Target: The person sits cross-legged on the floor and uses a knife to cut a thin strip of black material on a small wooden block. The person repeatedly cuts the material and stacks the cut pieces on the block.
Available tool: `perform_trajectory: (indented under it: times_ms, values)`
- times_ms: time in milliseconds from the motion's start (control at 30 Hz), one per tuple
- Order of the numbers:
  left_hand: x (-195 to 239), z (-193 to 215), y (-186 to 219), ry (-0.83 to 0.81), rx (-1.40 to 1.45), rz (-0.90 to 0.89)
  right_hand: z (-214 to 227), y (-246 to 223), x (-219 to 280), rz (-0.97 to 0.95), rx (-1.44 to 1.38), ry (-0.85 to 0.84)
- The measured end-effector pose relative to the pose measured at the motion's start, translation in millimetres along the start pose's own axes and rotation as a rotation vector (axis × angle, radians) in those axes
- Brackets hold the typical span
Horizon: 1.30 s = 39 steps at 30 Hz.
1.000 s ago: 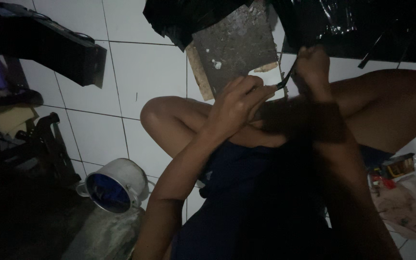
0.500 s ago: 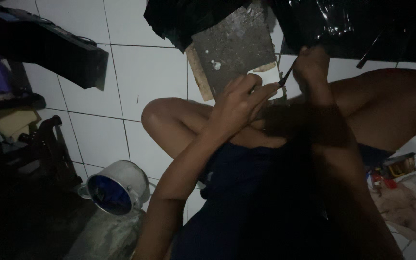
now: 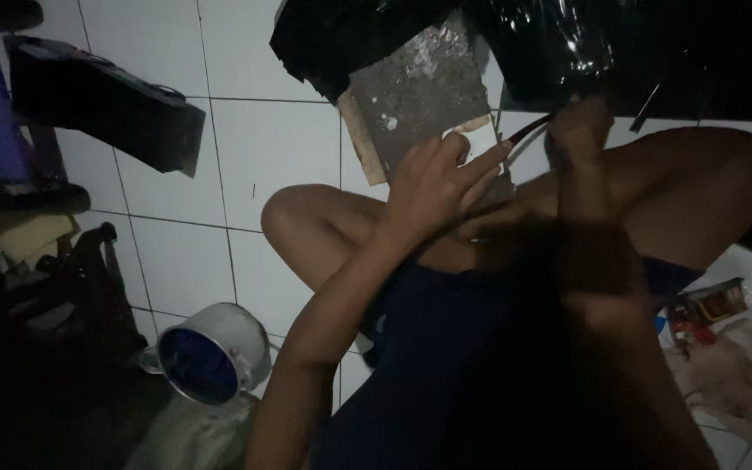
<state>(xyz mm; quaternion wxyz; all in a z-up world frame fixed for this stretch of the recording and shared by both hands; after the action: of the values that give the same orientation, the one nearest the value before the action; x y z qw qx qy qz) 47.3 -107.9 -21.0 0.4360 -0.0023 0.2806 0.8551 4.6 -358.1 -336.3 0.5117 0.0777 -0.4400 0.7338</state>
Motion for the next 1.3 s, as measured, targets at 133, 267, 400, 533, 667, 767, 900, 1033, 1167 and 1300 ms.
perform_trajectory:
  times_ms: [133,267,400,533,667,767,900,1033,1167,1300]
  values:
    - [5.6,5.8,-0.6,0.004,0.026,-0.027,56.8,-9.6,25.0,0.066,-0.433,-0.044]
    - [8.9,3.8,-5.2,0.032,0.084,-0.008,169.3,-65.1,68.8,0.497,-0.737,0.077]
    - [11.7,3.7,-9.1,0.079,0.103,0.001,242.9,-116.0,101.2,0.756,-0.778,0.085]
    - [15.2,11.3,-13.2,0.143,0.227,0.043,251.0,-149.0,112.1,0.906,-0.647,-0.051]
    - [14.2,25.7,-28.7,0.22,0.496,0.145,219.1,-156.4,97.2,0.959,-0.463,-0.074]
    - [-4.1,46.9,-56.4,0.259,0.2,0.19,172.0,-136.2,68.8,0.738,-0.427,-0.018]
    - [-33.7,91.7,-97.5,0.474,-0.011,0.108,110.4,-108.3,69.9,0.604,0.141,0.047]
    - [-80.7,108.3,-165.9,0.442,-0.098,0.181,95.1,-58.6,106.6,0.276,0.102,-0.057]
    - [-123.4,99.6,-227.7,0.282,-0.067,0.272,104.6,-82.5,154.2,0.659,-0.024,-0.098]
    - [-162.3,79.7,-242.4,0.211,-0.088,0.321,120.7,-67.3,185.1,0.784,0.063,0.012]
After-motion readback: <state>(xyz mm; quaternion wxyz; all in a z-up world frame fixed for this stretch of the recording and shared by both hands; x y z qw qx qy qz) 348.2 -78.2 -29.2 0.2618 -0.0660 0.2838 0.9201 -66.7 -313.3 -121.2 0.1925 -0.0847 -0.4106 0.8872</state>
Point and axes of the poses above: each hand's wrist, its own x-axis away from the middle knuckle, its own z-axis out of the back of the hand, y = z × x, the point moved 8 cm from there along -x, towards the middle knuckle, and after that the axes turned 1 degree about x, right-handed, at the moved point
